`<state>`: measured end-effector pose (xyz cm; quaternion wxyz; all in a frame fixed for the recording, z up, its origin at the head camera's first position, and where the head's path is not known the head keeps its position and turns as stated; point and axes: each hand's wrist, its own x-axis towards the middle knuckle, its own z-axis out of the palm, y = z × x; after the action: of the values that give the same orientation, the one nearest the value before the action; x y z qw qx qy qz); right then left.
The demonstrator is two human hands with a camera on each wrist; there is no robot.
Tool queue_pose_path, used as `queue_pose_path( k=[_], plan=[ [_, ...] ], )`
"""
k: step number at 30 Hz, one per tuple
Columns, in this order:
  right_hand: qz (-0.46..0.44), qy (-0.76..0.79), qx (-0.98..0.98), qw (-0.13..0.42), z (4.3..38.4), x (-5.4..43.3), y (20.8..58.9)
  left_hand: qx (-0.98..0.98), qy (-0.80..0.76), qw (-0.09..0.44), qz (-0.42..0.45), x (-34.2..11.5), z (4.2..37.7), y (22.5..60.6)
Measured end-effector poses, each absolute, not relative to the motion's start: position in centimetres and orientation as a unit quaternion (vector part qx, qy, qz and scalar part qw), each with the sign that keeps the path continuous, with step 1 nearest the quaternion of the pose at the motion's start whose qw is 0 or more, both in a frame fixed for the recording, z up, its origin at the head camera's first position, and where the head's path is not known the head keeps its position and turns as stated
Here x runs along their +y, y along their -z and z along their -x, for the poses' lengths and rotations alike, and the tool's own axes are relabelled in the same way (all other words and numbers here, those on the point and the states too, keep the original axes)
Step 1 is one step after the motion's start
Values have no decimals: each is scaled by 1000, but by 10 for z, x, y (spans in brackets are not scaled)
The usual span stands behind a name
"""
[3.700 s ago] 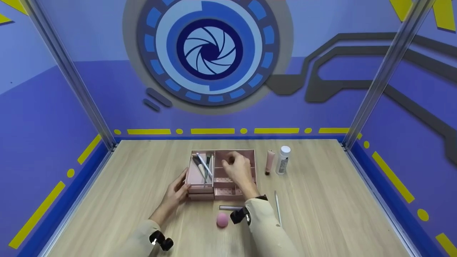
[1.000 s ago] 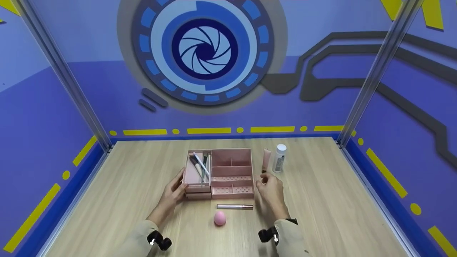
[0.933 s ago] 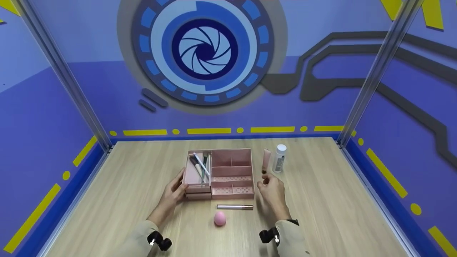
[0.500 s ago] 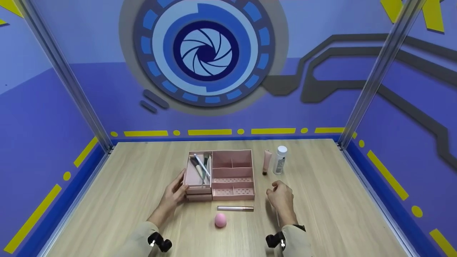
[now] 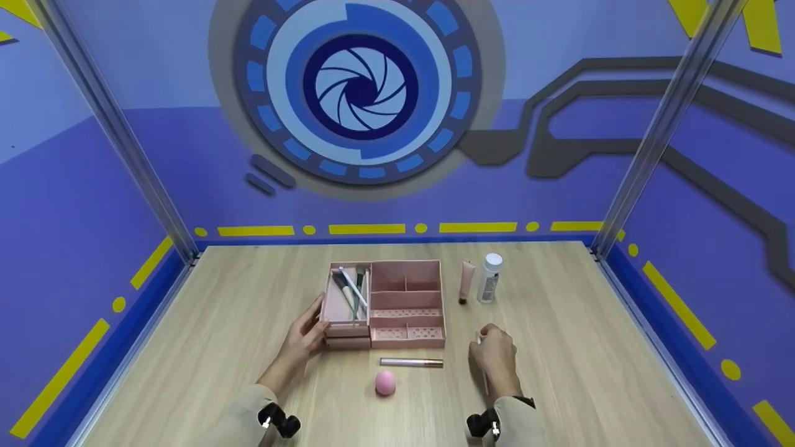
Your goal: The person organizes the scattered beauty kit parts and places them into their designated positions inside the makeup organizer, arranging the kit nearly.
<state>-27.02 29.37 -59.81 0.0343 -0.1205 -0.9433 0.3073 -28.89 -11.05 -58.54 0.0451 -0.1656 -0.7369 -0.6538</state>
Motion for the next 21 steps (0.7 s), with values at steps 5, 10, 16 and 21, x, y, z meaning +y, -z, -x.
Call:
queue_pose_path(
  k=[5,10,16,21],
  plan=[
    [124,-289,-949,11,272,293,601,-734,659,34,161,-111,289,585],
    [124,-284,-951,-4,272,292,601,-726,669,18,159,-110,289,586],
    [119,-287,-951,5,271,292,600,-727,669,15,156,-111,288,586],
    [114,-298,-948,12,274,290,593,-729,666,25,157,-111,288,585]
  ],
)
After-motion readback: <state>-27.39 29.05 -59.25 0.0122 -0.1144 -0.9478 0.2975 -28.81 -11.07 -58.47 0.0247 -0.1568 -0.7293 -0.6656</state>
